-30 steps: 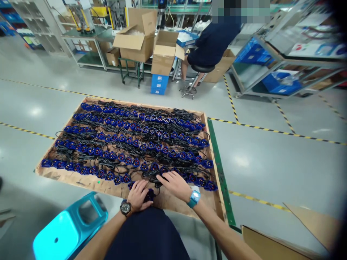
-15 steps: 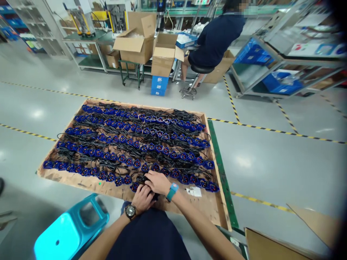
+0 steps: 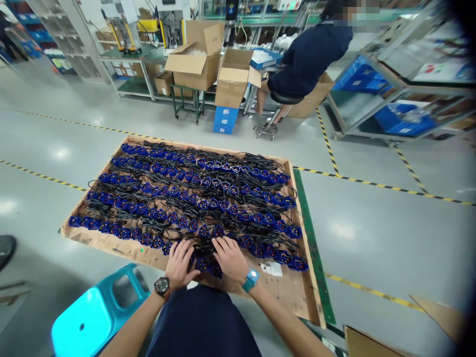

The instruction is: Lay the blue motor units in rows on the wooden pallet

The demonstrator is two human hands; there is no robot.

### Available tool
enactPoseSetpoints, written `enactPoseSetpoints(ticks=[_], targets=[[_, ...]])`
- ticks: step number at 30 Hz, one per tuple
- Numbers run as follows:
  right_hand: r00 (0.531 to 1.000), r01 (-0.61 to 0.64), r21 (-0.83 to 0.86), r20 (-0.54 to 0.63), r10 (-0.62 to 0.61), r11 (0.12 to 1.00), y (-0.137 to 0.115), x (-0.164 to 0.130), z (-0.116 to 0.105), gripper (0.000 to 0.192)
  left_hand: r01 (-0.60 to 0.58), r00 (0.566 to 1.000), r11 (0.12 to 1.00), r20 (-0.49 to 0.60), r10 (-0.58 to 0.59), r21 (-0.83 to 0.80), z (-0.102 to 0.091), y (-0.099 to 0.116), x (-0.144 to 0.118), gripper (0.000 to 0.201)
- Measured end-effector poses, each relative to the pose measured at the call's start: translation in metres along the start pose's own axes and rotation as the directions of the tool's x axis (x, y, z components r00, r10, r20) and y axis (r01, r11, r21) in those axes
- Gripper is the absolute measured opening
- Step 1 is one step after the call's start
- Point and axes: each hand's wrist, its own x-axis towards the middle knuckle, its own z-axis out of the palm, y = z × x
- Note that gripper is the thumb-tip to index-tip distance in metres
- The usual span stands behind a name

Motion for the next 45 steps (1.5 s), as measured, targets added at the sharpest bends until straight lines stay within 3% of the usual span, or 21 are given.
enactPoseSetpoints(ticks=[3, 6, 13, 18, 22, 26, 30, 34, 38, 41, 45], targets=[[0.999, 0.044, -0.017, 0.023, -0.043, 0.999, -0.002, 0.001, 0.003, 0.045, 0.009, 0.997, 0.998, 0.074, -0.013, 0.059, 0.0, -0.012, -0.001, 0.086], [0.997, 0.068, -0.037, 0.044, -0.066, 0.997, -0.004, 0.008, 0.008, 0.044, 0.016, 0.996, 0.996, 0.082, -0.023, 0.084, 0.007, -0.011, -0.004, 0.083], [0.998, -0.057, 0.046, 0.037, 0.055, 0.997, -0.011, 0.03, 0.023, 0.029, 0.108, 0.994, 0.982, 0.007, -0.11, 0.154, 0.018, 0.005, -0.009, 0.072], [0.992, -0.126, 0.066, 0.022, 0.124, 0.99, -0.021, 0.034, 0.021, 0.042, 0.157, 0.988, 0.97, -0.016, -0.157, 0.187, 0.016, 0.008, -0.009, 0.068], [0.997, -0.078, 0.124, 0.014, 0.077, 0.989, -0.025, 0.024, 0.003, 0.061, 0.113, 0.993, 0.979, -0.005, -0.114, 0.17, 0.01, 0.011, -0.01, 0.074], [0.999, 0.044, 0.102, -0.032, -0.041, 0.994, -0.016, 0.007, 0.0, 0.049, -0.026, 0.997, 0.989, 0.069, 0.016, 0.145, 0.009, 0.018, -0.009, 0.073], [0.995, -0.003, 0.046, -0.103, 0.008, 0.999, -0.006, -0.015, 0.006, 0.043, -0.093, 0.989, 0.988, 0.129, 0.077, 0.124, 0.012, 0.024, -0.007, 0.069], [0.986, -0.039, 0.093, -0.16, 0.053, 0.995, -0.016, -0.046, 0.008, 0.039, -0.087, 0.989, 0.99, 0.131, 0.073, 0.107, 0.016, 0.024, -0.007, 0.065], [0.994, -0.057, 0.131, -0.088, 0.069, 0.99, -0.034, -0.074, 0.023, 0.056, -0.1, 0.982, 0.989, 0.172, 0.08, 0.112, 0.021, 0.026, -0.007, 0.07], [0.996, -0.072, 0.103, -0.053, 0.078, 0.992, -0.034, -0.074, 0.034, 0.054, -0.058, 0.983, 0.99, 0.179, 0.034, 0.129, 0.027, 0.033, -0.002, 0.074], [0.995, -0.101, 0.053, -0.003, 0.101, 0.993, -0.015, -0.054, 0.029, 0.055, 0.079, 0.988, 0.983, 0.117, -0.099, 0.163, 0.031, 0.045, 0.007, 0.067]])
